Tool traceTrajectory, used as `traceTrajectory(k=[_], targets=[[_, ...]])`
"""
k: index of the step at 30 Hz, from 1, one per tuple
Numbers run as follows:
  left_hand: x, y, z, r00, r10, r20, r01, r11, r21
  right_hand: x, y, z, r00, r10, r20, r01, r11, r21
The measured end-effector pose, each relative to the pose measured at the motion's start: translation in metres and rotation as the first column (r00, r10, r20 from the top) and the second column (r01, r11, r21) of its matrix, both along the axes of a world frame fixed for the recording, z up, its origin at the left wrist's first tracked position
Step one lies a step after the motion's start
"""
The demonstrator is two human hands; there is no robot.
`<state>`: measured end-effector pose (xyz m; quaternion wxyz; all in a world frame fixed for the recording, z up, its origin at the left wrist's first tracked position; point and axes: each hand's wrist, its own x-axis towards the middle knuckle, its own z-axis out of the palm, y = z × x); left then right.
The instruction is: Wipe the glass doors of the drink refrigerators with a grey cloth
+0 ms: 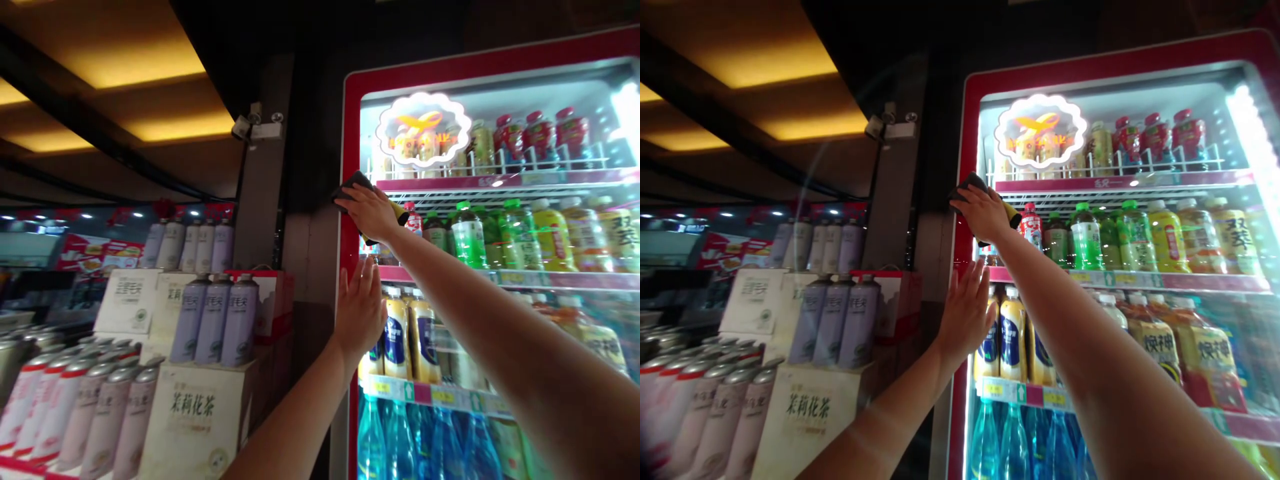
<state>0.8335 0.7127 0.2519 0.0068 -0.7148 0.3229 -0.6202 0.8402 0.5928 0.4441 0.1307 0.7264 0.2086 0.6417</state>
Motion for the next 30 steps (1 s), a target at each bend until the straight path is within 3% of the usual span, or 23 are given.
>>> traceTrajectory(k=[5, 8, 11, 15, 18, 23, 26, 30], targets=[[-0.01, -0.003, 0.003, 0.998, 0.058, -0.026, -0.063, 0.96, -0.272, -0.003, -0.012, -0.045, 0.996, 0.004, -0.094, -0.033, 0.949, -0.313], [-0.011, -0.004, 0.004, 0.996, 0.068, -0.053, -0.081, 0.939, -0.335, -0.008, -0.022, -0.062, 0.992, 0.029, -0.12, -0.076, 0.908, -0.413], [-0.008, -0.004, 0.004, 0.991, 0.085, -0.104, -0.115, 0.941, -0.319, -0.011, -0.025, -0.046, 0.995, 0.021, -0.1, -0.057, 0.926, -0.374], [-0.002, -0.003, 0.002, 0.986, 0.068, -0.153, -0.11, 0.952, -0.284, -0.012, -0.017, -0.016, 1.0, -0.004, -0.031, -0.001, 0.988, -0.157], [-0.001, -0.003, 0.0, 0.986, 0.069, -0.152, -0.11, 0.954, -0.28, -0.011, -0.014, -0.028, 0.999, 0.002, -0.033, -0.007, 0.989, -0.145], [-0.006, -0.004, 0.001, 0.987, 0.046, -0.157, -0.088, 0.958, -0.272, -0.015, -0.025, -0.068, 0.991, 0.034, -0.133, -0.081, 0.929, -0.362], [-0.008, -0.004, 0.002, 0.982, 0.07, -0.174, -0.112, 0.963, -0.246, -0.018, -0.032, -0.058, 0.989, 0.03, -0.146, -0.085, 0.919, -0.384], [-0.009, -0.004, 0.003, 0.977, 0.1, -0.189, -0.142, 0.964, -0.223, -0.015, -0.023, -0.032, 0.997, -0.001, -0.083, -0.016, 0.978, -0.209]])
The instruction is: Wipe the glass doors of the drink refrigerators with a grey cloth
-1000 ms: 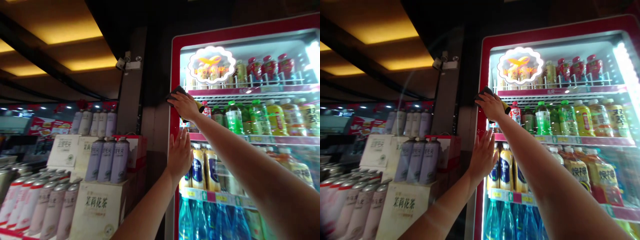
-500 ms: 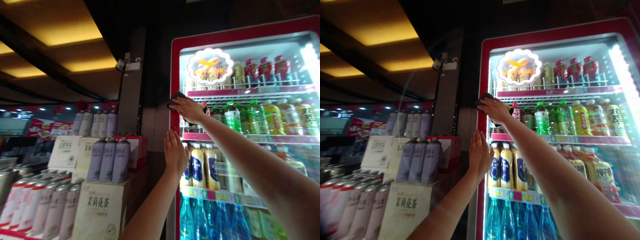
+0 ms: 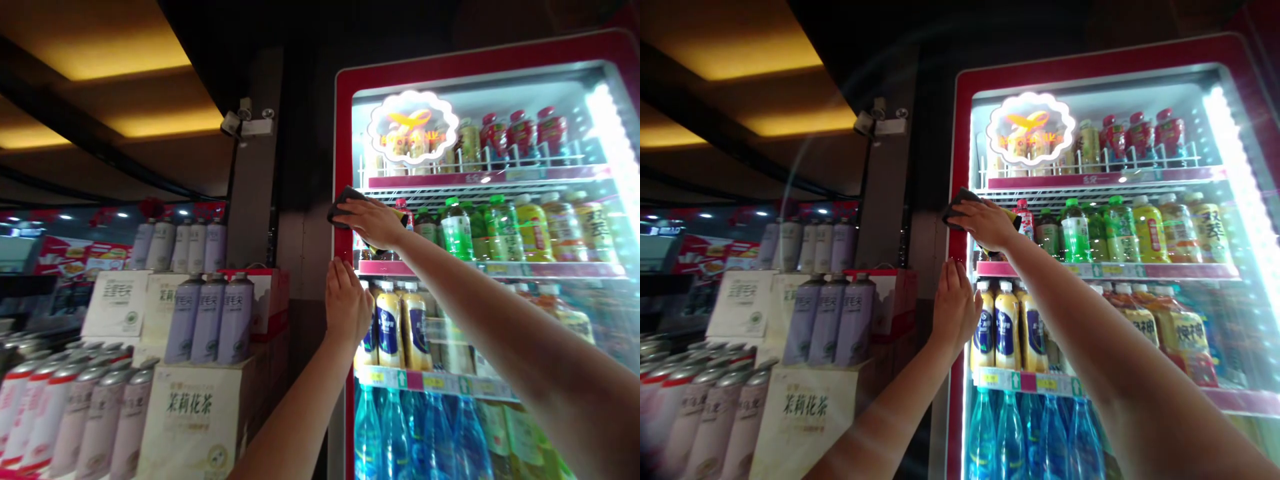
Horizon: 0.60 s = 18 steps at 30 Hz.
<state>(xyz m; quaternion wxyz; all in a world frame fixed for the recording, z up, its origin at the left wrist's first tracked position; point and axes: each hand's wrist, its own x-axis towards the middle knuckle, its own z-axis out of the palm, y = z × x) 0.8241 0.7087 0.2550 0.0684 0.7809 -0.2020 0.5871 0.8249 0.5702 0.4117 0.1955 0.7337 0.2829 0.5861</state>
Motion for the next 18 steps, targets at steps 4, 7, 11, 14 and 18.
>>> traceTrajectory(k=[4, 7, 11, 14, 18], targets=[[-0.002, -0.001, 0.002, 0.999, 0.026, -0.032, -0.026, 1.0, 0.003, 0.004, 0.011, -0.014, 1.0, 0.0, 0.01, -0.001, 0.999, 0.033], [-0.001, -0.001, 0.001, 1.0, 0.003, -0.021, -0.004, 1.0, -0.018, 0.0, 0.0, -0.034, 0.998, 0.038, -0.042, -0.043, 0.991, -0.123], [0.003, 0.0, -0.001, 0.995, -0.08, 0.063, 0.081, 0.996, -0.025, -0.015, -0.042, -0.044, 0.998, 0.055, -0.012, -0.056, 0.994, -0.093], [0.003, 0.0, -0.001, 0.992, -0.104, 0.069, 0.104, 0.995, 0.011, -0.022, -0.067, -0.054, 0.992, 0.011, 0.128, -0.034, 0.983, 0.18], [0.003, -0.002, 0.0, 0.995, -0.087, 0.048, 0.086, 0.996, 0.013, -0.019, -0.062, -0.086, 0.966, -0.072, 0.247, -0.042, 0.903, 0.428]])
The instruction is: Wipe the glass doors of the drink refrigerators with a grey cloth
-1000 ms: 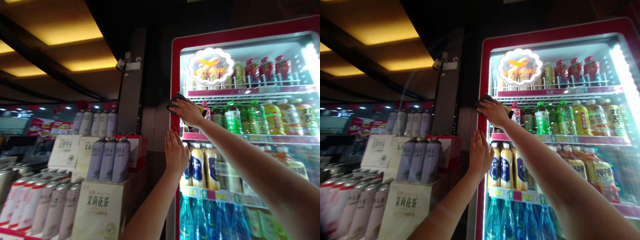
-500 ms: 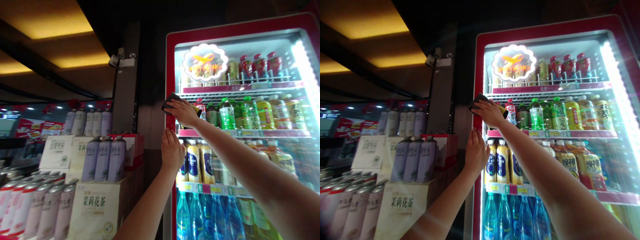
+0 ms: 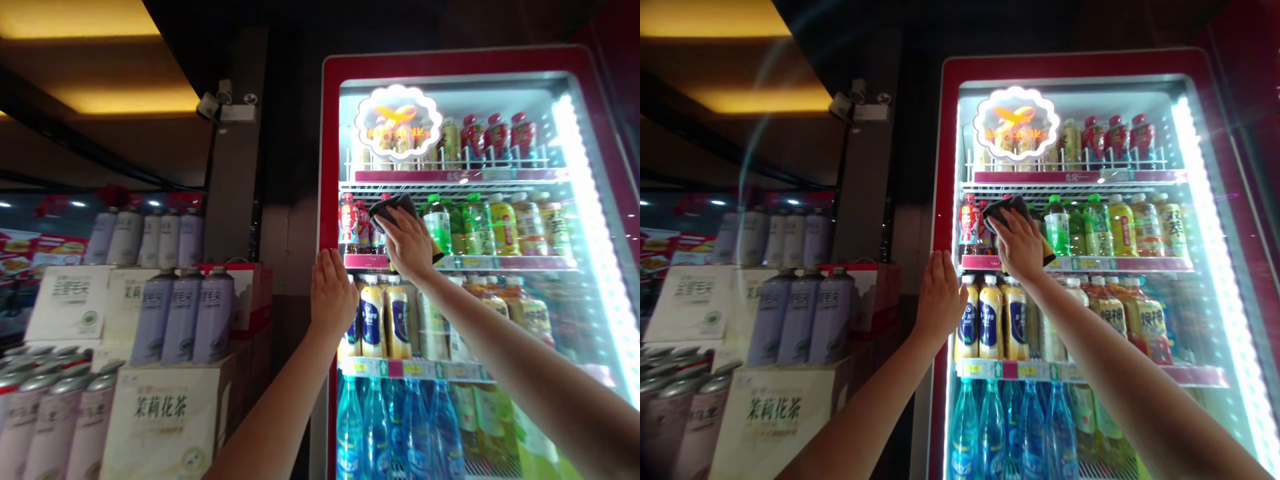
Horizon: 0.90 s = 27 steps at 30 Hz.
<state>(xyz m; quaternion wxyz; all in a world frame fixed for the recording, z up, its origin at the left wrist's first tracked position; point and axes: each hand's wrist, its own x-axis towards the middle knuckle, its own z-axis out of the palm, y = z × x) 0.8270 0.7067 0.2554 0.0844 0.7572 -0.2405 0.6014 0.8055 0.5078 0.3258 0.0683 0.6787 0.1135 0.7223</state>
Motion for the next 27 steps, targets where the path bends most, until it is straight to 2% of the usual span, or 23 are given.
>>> traceTrajectory(k=[3, 5, 7, 9, 11, 13, 15, 17, 19, 21, 23, 25, 27], targets=[[0.001, -0.002, 0.0, 1.0, -0.002, 0.017, 0.002, 1.0, -0.012, 0.004, 0.018, -0.017, 0.995, -0.012, -0.103, -0.006, 0.985, -0.174], [0.002, -0.002, 0.0, 1.0, 0.001, 0.028, -0.001, 1.0, -0.012, 0.003, 0.023, -0.014, 0.985, -0.025, -0.174, -0.031, 0.95, -0.311], [0.003, -0.001, 0.0, 0.999, 0.003, 0.035, -0.002, 1.0, -0.012, 0.0, 0.017, -0.002, 0.981, -0.034, -0.192, -0.038, 0.933, -0.358], [0.003, 0.0, -0.001, 0.999, -0.003, 0.04, 0.004, 1.0, -0.009, -0.005, 0.0, 0.01, 0.987, -0.031, -0.158, -0.018, 0.953, -0.301], [0.003, 0.002, 0.0, 0.999, -0.012, 0.041, 0.011, 1.0, 0.008, -0.008, -0.019, 0.013, 0.998, -0.012, -0.066, 0.004, 0.991, -0.133], [0.002, 0.003, 0.0, 0.999, -0.021, 0.037, 0.019, 0.999, 0.044, -0.01, -0.032, 0.002, 0.999, -0.004, 0.039, 0.001, 0.999, 0.052], [0.002, 0.003, 0.0, 0.999, -0.034, 0.037, 0.03, 0.995, 0.093, -0.009, -0.032, -0.018, 0.996, -0.012, 0.087, -0.001, 0.99, 0.144], [0.002, 0.002, 0.0, 0.998, -0.048, 0.045, 0.041, 0.99, 0.137, -0.008, -0.023, -0.037, 0.998, -0.02, 0.052, 0.014, 0.994, 0.105], [0.003, 0.002, 0.0, 0.997, -0.055, 0.055, 0.045, 0.986, 0.163, -0.007, -0.009, -0.046, 0.999, -0.022, -0.028, 0.022, 1.0, -0.012], [0.004, 0.001, 0.0, 0.996, -0.054, 0.064, 0.042, 0.984, 0.175, -0.008, -0.001, -0.04, 0.995, -0.026, -0.092, 0.015, 0.993, -0.116], [0.003, 0.001, 0.0, 0.996, -0.046, 0.073, 0.031, 0.98, 0.195, -0.011, -0.007, -0.023, 0.994, -0.031, -0.109, 0.014, 0.989, -0.149], [0.003, 0.002, 0.0, 0.996, -0.039, 0.079, 0.02, 0.972, 0.234, -0.015, -0.025, -0.008, 0.997, -0.034, -0.076, 0.025, 0.993, -0.117], [0.002, 0.004, 0.001, 0.996, -0.038, 0.086, 0.013, 0.962, 0.274, -0.021, -0.049, -0.005, 0.999, -0.038, -0.014, 0.038, 0.998, -0.04]])
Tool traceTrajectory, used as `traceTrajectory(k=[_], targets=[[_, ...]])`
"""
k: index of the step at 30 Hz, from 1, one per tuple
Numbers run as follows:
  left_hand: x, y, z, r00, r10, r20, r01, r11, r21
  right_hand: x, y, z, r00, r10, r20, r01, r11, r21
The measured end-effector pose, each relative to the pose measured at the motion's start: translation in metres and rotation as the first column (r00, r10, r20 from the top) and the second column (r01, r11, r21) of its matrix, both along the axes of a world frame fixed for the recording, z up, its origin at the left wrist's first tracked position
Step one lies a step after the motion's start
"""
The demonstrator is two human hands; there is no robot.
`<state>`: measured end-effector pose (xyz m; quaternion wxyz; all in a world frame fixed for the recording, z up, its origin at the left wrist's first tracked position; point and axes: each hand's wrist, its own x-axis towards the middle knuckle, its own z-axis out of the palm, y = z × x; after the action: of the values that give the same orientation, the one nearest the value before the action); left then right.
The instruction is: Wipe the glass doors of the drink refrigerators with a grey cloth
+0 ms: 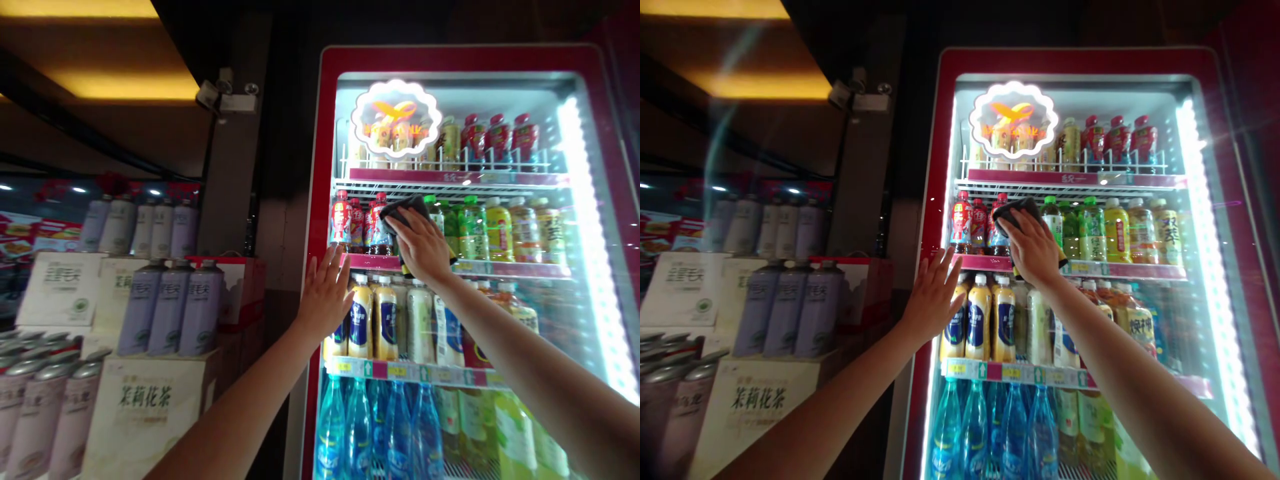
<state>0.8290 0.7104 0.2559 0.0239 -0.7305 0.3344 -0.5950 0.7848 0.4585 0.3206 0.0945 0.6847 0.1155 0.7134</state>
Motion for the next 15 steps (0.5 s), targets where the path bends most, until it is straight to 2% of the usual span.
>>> traceTrajectory(k=[2, 4, 7, 9, 11, 13, 15], targets=[[-0.001, 0.001, 0.0, 1.0, 0.0, 0.011, -0.001, 1.0, 0.023, -0.005, -0.019, -0.011, 0.998, -0.013, 0.065, 0.007, 0.996, 0.087], [-0.002, 0.0, 0.001, 1.0, 0.003, 0.018, -0.003, 1.0, 0.029, -0.008, -0.026, -0.03, 0.995, -0.048, 0.091, 0.035, 0.99, 0.14], [-0.004, -0.009, 0.004, 1.0, 0.013, 0.014, -0.013, 0.999, 0.036, -0.01, -0.017, -0.047, 0.994, -0.109, 0.019, 0.109, 0.993, 0.046], [-0.006, -0.022, 0.008, 1.0, 0.02, 0.013, -0.021, 0.999, 0.035, -0.01, -0.01, -0.04, 0.991, -0.126, -0.044, 0.123, 0.99, -0.065], [-0.008, -0.038, 0.013, 1.0, 0.024, 0.017, -0.025, 0.999, 0.032, -0.012, -0.014, -0.021, 0.991, -0.12, -0.065, 0.113, 0.988, -0.105], [-0.01, -0.052, 0.016, 0.999, 0.021, 0.031, -0.023, 0.999, 0.043, -0.016, -0.031, -0.002, 0.992, -0.118, -0.05, 0.115, 0.991, -0.063], [-0.012, -0.062, 0.015, 0.999, 0.016, 0.046, -0.018, 0.998, 0.061, -0.021, -0.056, 0.007, 0.992, -0.124, -0.023, 0.124, 0.992, 0.025]])
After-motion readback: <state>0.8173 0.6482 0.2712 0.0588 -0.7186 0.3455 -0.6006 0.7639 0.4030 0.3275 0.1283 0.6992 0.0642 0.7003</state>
